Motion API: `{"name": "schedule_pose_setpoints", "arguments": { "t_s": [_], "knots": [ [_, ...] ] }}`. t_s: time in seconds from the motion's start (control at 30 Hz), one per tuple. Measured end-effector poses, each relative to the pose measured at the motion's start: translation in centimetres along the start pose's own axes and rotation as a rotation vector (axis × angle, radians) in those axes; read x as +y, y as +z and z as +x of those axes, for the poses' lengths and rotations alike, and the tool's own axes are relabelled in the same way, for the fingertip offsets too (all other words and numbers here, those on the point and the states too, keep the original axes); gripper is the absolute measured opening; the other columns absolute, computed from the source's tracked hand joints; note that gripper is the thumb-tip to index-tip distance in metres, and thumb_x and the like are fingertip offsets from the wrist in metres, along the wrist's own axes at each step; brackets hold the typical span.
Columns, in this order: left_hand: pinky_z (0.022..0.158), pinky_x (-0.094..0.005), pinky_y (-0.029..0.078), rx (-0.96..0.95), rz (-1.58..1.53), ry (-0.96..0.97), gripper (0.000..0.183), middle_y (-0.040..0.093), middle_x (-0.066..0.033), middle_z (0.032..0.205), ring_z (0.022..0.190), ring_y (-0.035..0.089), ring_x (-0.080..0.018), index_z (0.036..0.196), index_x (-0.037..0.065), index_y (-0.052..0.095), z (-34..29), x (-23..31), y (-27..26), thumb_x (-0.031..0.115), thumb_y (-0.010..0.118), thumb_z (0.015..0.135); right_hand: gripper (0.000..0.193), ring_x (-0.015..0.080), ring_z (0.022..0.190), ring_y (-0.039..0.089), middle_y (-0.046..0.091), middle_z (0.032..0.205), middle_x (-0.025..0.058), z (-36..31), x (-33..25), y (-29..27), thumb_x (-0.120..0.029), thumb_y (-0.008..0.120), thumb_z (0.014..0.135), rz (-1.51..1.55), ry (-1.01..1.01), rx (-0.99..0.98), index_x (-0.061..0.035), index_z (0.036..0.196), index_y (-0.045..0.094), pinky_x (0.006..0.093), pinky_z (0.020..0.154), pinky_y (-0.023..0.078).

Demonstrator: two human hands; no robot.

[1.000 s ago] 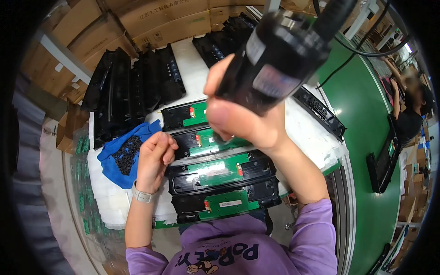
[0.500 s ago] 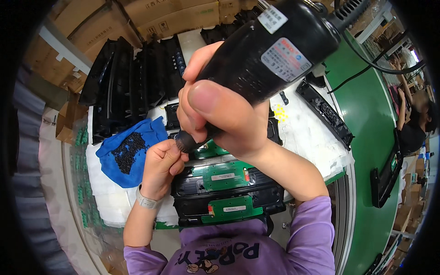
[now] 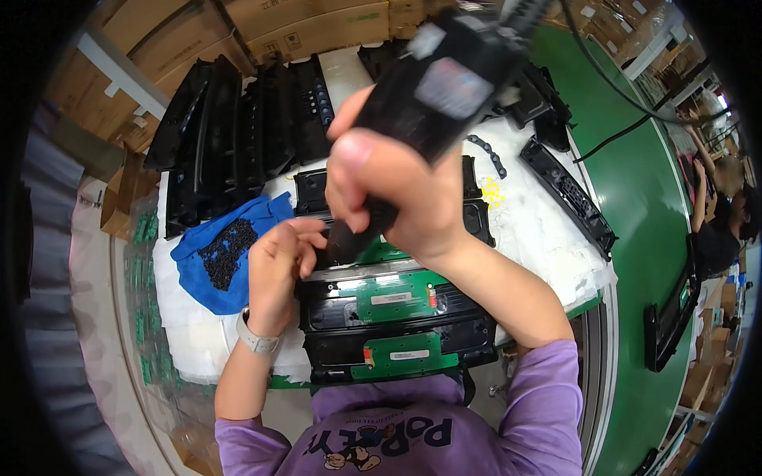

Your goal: Assembling electronic cartridges by inserting circuit boards into housings and securing them with an electric screwdriver.

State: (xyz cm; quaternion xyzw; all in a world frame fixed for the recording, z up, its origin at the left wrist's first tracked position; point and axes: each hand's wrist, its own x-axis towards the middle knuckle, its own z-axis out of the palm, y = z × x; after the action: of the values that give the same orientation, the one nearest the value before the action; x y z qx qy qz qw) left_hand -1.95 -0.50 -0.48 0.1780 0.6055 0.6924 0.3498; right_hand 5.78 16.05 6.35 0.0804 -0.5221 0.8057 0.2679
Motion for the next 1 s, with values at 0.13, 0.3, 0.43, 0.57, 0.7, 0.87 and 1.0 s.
{"name": "schedule_pose_setpoints", "arguments": {
  "t_s": [0.13,0.3,0.43,0.57,0.7,0.87,1.0],
  "knots": [
    [0.073,-0.0244,0.045,-0.003,-0.304,0.02,0.019,0.059,-0.0165,0.103,0.08,0.058,-0.0151,0.102,-0.002,0.049,0.8,-0.4,-1.3,0.009,0.035,0.095,0.03,0.0105,0.045,0.045,0.046,0.057,0.0043,-1.1,1.9,0.5,-0.011,0.065,0.076,-0.137,0.023,-0.131,-0.0004,0.094,0.043,0.0239,0.042,0.038],
    [0.083,-0.0288,0.047,0.006,-0.237,-0.006,0.018,0.058,-0.0193,0.106,0.099,0.06,-0.0246,0.104,-0.003,0.045,1.1,-0.8,-1.0,0.007,0.033,0.095,0.029,0.0101,0.047,0.045,0.047,0.059,0.0042,-1.5,2.6,0.7,-0.01,0.063,0.077,-0.157,0.021,-0.21,0.0,0.094,0.042,0.0231,0.043,0.039],
    [0.073,-0.0265,0.048,0.034,-0.246,-0.024,0.017,0.06,-0.0173,0.098,0.084,0.062,-0.0207,0.101,-0.001,0.046,1.3,-1.0,-1.0,0.01,0.036,0.096,0.029,0.0102,0.048,0.045,0.046,0.059,0.0038,-1.6,2.8,0.8,-0.01,0.063,0.077,-0.135,0.035,-0.219,-0.0006,0.094,0.041,0.0229,0.044,0.038],
    [0.056,-0.0219,0.043,-0.013,-0.144,-0.02,0.017,0.06,-0.0096,0.079,0.06,0.056,-0.0119,0.1,0.001,0.049,1.5,-1.7,-1.4,0.014,0.039,0.096,0.024,0.0112,0.058,0.053,0.054,0.065,0.0064,-1.8,1.4,1.5,-0.001,0.065,0.071,-0.412,0.064,-0.31,-0.0008,0.085,0.046,0.0231,0.054,0.045],
    [0.046,-0.0184,0.032,0.033,-0.139,0.019,0.018,0.054,-0.0031,0.065,0.048,0.04,-0.0059,0.096,0.002,0.051,1.2,-1.6,-0.9,0.018,0.042,0.095,0.026,0.0088,0.057,0.055,0.057,0.065,0.0031,-2.0,2.7,1.5,0.005,0.067,0.061,-0.461,-0.086,-0.306,-0.0037,0.08,0.05,0.0227,0.052,0.045],
    [0.043,-0.0184,0.024,0.069,-0.181,-0.061,0.016,0.048,0.0,0.061,0.048,0.034,-0.0039,0.093,0.002,0.053,1.0,-1.2,-0.8,0.017,0.046,0.092,0.027,0.0146,0.054,0.056,0.058,0.066,0.002,-1.4,3.3,1.3,-0.011,0.075,0.053,-0.699,-0.224,-0.425,-0.0079,0.073,0.058,0.0248,0.051,0.042],
    [0.045,-0.0187,0.024,0.037,-0.218,-0.096,0.009,0.047,0.0002,0.061,0.051,0.033,-0.0044,0.092,0.003,0.051,1.1,-1.1,-0.8,0.009,0.045,0.088,0.031,0.0182,0.053,0.058,0.06,0.066,0.0052,-1.4,3.3,1.6,-0.016,0.076,0.052,-0.698,-0.252,-0.407,-0.005,0.076,0.061,0.0267,0.053,0.045]
  ]
}}
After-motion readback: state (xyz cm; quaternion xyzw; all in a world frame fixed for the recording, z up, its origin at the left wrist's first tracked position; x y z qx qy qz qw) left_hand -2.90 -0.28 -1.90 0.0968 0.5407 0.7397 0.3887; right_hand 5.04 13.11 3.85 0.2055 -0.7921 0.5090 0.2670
